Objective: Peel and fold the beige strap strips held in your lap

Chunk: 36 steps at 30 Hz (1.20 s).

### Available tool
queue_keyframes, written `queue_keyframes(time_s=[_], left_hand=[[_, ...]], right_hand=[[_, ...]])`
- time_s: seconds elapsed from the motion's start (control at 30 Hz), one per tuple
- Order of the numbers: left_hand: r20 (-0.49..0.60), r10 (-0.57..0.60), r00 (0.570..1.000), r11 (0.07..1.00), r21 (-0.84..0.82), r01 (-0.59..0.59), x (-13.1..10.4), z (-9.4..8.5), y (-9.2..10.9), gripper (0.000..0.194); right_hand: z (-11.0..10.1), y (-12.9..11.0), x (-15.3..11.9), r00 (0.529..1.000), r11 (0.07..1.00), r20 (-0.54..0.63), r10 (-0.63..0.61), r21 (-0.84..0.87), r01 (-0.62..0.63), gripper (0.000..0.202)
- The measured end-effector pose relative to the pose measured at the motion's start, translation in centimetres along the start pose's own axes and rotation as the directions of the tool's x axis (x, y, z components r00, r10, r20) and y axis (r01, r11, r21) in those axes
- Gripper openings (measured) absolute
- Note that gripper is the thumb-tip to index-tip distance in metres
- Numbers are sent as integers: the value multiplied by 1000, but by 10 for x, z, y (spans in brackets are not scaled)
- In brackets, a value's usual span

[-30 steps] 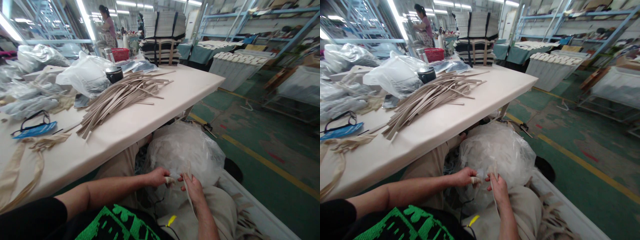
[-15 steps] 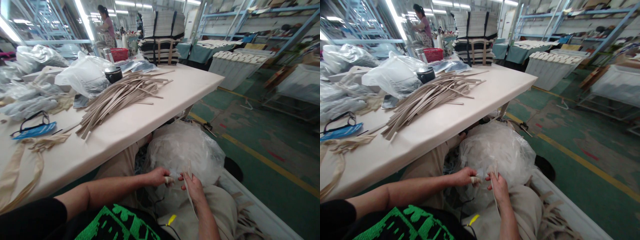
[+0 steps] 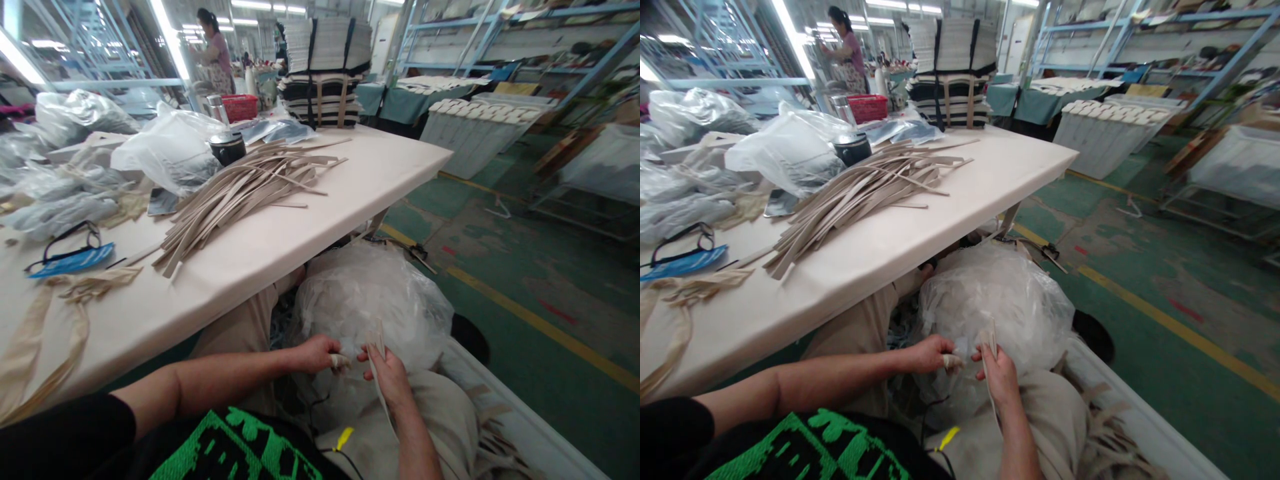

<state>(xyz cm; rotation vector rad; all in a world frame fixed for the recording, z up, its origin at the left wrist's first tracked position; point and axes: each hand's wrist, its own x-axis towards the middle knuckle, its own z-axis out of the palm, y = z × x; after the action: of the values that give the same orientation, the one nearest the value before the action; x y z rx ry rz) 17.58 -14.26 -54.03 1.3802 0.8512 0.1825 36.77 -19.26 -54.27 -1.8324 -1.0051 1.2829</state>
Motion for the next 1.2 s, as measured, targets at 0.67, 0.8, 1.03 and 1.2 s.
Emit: queue_keyframes(time_s=[0.67,0.8,1.03,1.2], left_hand=[[8,24,1000,1000,-3,-24,1,0,-2,38],[-5,33,999,999,-3,-33,0,0,-1,38],[-19,32,999,987,-157,-34,1,0,4,49],[-35,-1,999,952,-305,-10,5,1,3,55]], right_hand=[[-1,0,1,1000,999,1,-5,-39,5,57],[-1,0,1,1000,1000,4,-9,-29,9,57],[-2,-1,-2,999,1000,-38,0,25,1,59],[-5,6,-6,995,991,-96,22,135,-8,54]])
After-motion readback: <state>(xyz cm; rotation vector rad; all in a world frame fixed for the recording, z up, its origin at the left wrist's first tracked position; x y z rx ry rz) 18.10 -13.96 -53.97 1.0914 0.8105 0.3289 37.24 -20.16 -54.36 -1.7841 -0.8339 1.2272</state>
